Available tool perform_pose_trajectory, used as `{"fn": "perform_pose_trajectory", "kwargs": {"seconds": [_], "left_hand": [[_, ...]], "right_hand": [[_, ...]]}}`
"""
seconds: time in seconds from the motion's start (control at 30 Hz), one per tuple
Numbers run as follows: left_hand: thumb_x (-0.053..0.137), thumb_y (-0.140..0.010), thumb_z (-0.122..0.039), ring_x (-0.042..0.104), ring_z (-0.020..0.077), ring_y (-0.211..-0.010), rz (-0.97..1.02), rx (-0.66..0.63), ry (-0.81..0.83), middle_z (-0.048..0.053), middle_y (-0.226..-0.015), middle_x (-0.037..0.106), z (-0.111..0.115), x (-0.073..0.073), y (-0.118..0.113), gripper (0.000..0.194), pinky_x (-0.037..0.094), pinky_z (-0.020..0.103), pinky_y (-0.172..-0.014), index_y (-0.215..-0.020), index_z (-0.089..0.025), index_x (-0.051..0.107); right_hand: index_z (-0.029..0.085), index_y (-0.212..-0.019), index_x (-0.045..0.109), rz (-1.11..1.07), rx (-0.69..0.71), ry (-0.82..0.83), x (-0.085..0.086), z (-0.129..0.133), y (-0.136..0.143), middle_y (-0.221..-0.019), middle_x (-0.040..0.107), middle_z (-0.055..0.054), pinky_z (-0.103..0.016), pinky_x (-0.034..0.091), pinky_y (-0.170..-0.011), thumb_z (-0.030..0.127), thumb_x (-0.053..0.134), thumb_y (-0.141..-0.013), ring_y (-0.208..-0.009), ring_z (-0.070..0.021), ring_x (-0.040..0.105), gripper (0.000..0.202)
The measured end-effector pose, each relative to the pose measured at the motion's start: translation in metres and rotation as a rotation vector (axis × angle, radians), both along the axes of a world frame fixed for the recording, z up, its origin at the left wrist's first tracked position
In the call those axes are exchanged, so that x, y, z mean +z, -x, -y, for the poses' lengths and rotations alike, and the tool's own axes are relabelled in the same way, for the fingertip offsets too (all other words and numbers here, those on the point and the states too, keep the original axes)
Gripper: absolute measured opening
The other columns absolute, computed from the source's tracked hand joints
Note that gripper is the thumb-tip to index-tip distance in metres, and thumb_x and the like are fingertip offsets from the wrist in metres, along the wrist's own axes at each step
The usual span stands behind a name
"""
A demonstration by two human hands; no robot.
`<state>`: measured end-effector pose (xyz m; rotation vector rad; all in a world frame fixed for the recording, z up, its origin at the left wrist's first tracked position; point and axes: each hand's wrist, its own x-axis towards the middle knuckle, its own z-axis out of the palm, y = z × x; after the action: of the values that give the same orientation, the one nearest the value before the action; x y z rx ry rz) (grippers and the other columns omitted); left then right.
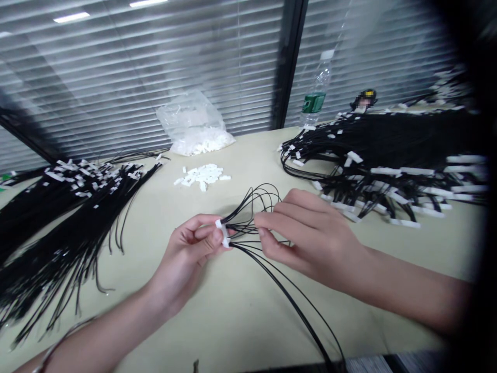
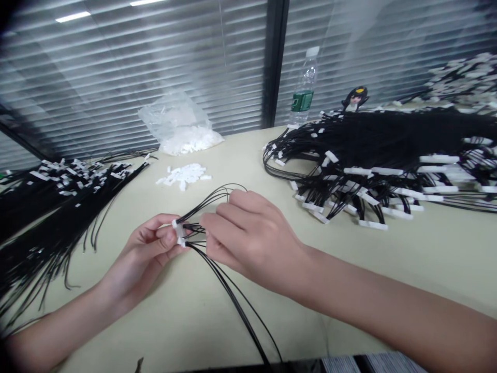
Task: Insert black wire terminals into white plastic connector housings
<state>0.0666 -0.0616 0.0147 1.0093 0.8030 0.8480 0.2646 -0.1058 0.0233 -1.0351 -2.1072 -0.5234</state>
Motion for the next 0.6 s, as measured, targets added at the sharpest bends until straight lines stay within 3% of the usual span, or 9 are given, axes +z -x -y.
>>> {"fn": "perform_pose_trajectory", "kwargs": {"seconds": [0.27,0.6], "left_hand": [[0.069,-0.073,-0.014,0.062,0.0093,-0.068,-0.02,-0.019,-0.005,0.0,-0.071,0.069,0.0,-0.001,0.0,0.012,0.052,0.02,-0.069,-0.084,-0.017,0.067],[0.071,-0.071,-0.014,0.064,0.0097,-0.069,-0.04,-0.038,0.016,0.001,-0.072,0.071,0.004,0.0,-0.001,0.012,0.054,0.019,-0.068,-0.083,-0.016,0.068]], "right_hand": [[0.015,-0.082,0.057,-0.047,0.012,0.06,-0.002,0.0,0.004,-0.07,0.058,-0.001,-0.029,0.039,-0.066,0.016,0.052,-0.084,-0.069,-0.0128,0.047,0.006],[0.015,-0.082,0.06,-0.058,0.125,0.059,-0.008,0.001,0.005,-0.077,0.06,-0.001,-0.03,0.038,-0.071,0.013,0.053,-0.084,-0.078,-0.0141,0.049,0.007]]}}
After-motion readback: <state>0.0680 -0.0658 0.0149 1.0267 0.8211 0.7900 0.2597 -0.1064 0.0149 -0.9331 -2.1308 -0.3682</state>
